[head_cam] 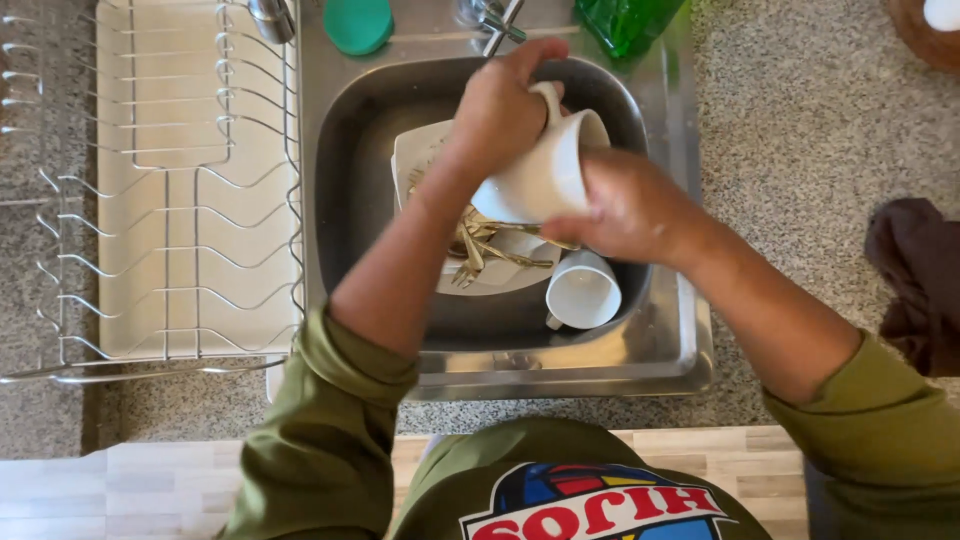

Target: Washing gold-colored cutlery and white mugs in a kitchen sink using a cloth and running water.

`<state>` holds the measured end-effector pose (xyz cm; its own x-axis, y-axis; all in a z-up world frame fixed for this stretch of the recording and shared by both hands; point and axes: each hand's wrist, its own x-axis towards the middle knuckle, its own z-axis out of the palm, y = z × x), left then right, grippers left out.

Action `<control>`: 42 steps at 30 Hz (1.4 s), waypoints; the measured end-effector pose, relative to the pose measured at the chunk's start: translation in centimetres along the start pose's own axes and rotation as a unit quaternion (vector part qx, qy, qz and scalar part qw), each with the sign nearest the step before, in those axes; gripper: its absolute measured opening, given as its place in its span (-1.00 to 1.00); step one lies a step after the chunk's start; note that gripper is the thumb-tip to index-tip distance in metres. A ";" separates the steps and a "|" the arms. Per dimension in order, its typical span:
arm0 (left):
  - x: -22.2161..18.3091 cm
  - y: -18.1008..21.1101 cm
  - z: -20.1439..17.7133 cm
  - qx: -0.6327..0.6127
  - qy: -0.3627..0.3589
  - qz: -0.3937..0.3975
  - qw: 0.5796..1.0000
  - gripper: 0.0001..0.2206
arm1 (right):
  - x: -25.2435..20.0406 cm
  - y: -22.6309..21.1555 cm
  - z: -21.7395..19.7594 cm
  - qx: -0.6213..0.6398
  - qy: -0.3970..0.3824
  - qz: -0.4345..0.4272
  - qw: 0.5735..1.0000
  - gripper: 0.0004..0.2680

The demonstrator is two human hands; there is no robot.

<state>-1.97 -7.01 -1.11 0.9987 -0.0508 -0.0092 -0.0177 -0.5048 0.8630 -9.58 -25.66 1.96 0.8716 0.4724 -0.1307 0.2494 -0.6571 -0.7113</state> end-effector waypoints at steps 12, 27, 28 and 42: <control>1.3 4.5 -0.6 0.417 -0.055 0.287 0.861 -0.75 | 5.8 3.7 7.2 0.676 -0.071 -0.044 0.732 -0.61; -2.9 1.5 -11.0 0.088 -0.199 -0.056 0.974 -0.35 | 10.0 -1.2 7.3 0.682 0.204 0.219 0.667 -0.39; -3.8 1.1 -10.2 0.094 -0.132 -0.030 0.986 -0.35 | 10.2 -1.4 7.3 0.686 0.212 0.225 0.659 -0.43; -8.1 -1.7 -5.2 0.014 0.050 0.034 0.998 -0.43 | 7.4 3.6 1.4 0.534 -0.038 0.073 0.841 -0.49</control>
